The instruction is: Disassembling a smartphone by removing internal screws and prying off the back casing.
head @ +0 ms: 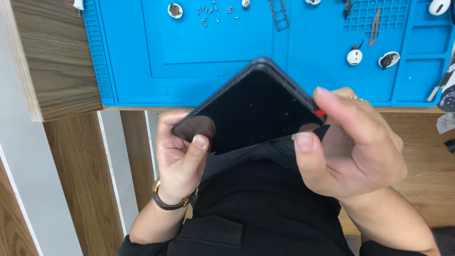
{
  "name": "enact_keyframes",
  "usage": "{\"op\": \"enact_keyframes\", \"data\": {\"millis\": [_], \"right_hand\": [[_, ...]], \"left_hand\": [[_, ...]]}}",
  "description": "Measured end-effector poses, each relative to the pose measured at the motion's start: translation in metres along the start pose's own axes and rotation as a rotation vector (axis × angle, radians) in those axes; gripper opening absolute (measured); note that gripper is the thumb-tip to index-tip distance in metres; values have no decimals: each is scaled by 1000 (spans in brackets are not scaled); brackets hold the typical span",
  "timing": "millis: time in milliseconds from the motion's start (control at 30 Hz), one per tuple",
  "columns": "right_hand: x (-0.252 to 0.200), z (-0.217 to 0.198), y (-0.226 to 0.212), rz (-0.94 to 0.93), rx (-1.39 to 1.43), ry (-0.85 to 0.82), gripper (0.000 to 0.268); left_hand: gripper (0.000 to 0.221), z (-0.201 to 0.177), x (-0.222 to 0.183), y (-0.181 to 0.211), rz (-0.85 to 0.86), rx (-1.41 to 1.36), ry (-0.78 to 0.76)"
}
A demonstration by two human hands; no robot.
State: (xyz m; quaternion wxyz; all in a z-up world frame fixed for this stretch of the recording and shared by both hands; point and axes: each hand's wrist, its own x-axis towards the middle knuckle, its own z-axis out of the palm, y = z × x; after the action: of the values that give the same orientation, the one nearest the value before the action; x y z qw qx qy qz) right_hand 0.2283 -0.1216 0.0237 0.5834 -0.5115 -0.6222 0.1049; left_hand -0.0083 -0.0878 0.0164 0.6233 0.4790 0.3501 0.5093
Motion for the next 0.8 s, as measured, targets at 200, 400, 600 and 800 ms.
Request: {"op": "enact_keyframes", "data": {"millis": [200,400,600,800], "right_hand": [[-11,-6,-19,191,-90,-99,31],[-2,1,-24,160,-105,-135,44],[12,8,-35,166,-20,-205,46],[29,14,-48,200,-27,-235,48]], "left_hand": [[34,-21,-10,-13,-104,50,14],[36,-9,-13,-19,-278,-338,10],[39,-5,-14,-7,-446,-443,29],[50,-1,-13,3,-562,-632,67]]}}
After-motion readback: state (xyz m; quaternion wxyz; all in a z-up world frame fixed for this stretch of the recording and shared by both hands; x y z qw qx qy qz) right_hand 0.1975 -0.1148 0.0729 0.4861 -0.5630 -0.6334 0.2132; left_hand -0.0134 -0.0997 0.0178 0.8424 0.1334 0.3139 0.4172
